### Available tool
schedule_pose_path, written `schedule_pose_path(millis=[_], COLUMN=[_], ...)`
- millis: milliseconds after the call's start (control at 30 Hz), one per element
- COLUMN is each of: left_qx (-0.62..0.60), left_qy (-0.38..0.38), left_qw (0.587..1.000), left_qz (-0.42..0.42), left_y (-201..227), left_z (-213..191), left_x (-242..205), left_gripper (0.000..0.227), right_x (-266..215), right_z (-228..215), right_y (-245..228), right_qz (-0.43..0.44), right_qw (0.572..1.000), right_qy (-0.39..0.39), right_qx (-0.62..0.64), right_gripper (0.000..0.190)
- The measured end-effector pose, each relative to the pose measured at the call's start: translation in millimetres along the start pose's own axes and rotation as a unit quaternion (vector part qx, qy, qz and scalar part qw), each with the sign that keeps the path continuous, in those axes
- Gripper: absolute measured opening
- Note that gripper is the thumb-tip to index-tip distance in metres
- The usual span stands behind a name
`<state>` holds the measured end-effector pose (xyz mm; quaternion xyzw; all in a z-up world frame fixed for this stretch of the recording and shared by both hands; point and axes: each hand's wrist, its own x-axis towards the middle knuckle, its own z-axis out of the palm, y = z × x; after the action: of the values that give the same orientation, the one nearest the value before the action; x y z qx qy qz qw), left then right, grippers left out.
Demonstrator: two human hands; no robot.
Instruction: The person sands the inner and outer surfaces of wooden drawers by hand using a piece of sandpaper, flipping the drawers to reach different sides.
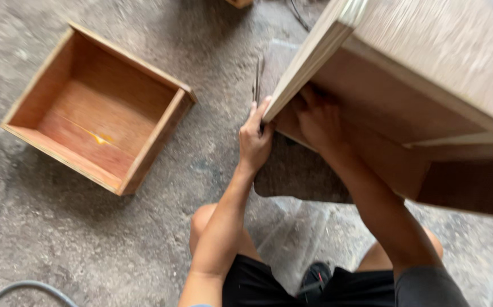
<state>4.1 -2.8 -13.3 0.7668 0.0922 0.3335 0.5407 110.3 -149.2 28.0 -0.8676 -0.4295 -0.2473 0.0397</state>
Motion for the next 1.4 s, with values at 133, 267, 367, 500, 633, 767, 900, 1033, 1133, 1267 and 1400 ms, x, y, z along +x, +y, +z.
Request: schedule_pose_path(millis=[133, 267, 367, 500, 633, 767, 900, 1033, 1133, 1267, 1400], left_qx=[0.007, 0.008, 0.014, 0.02, 0.018, 0.02, 0.012, 0.004, -0.002, 0.001, 0.014], left_qy=[0.001, -0.005, -0.018, -0.011, -0.017, -0.022, -0.017, -0.028, -0.028, -0.024, -0.031], left_qw=[1.0, 1.0, 1.0, 1.0, 1.0, 1.0, 1.0, 1.0, 1.0, 1.0, 0.999], left_qz=[0.003, -0.012, -0.012, 0.01, -0.001, 0.004, -0.005, -0.011, -0.002, -0.005, -0.008], left_y=[6, 7, 6, 4, 0, 1, 2, 2, 1, 1, -1], left_z=[0, -4, -3, -3, -6, -4, -4, -7, -4, -6, -6], left_x=[0, -1, -8, -1, -3, -3, -2, -5, -4, 0, -2], left_gripper=[0.051, 0.054, 0.054, 0.054, 0.055, 0.057, 0.056, 0.056, 0.055, 0.054, 0.055], right_x=[-13, 14, -11, -11, -1, -23, 2, -10, -7, 15, -8], right_z=[-10, 14, -6, 7, 21, -9, 15, -8, -8, 12, -7], right_y=[5, -9, 4, 1, 3, 5, -5, 0, -6, -12, 3], right_qz=[0.027, 0.016, 0.008, 0.013, 0.001, 0.046, 0.053, 0.039, 0.042, 0.058, 0.022], right_qw=[0.998, 0.996, 0.998, 1.0, 1.0, 0.999, 0.993, 0.996, 0.994, 0.986, 1.0], right_qy=[0.053, -0.071, -0.033, 0.022, -0.009, -0.007, -0.109, -0.073, -0.093, -0.157, 0.001], right_qx=[0.025, -0.061, -0.048, -0.013, 0.003, -0.017, -0.016, -0.018, -0.031, -0.023, 0.005], right_gripper=[0.022, 0.015, 0.02, 0.025, 0.022, 0.032, 0.024, 0.022, 0.029, 0.02, 0.029])
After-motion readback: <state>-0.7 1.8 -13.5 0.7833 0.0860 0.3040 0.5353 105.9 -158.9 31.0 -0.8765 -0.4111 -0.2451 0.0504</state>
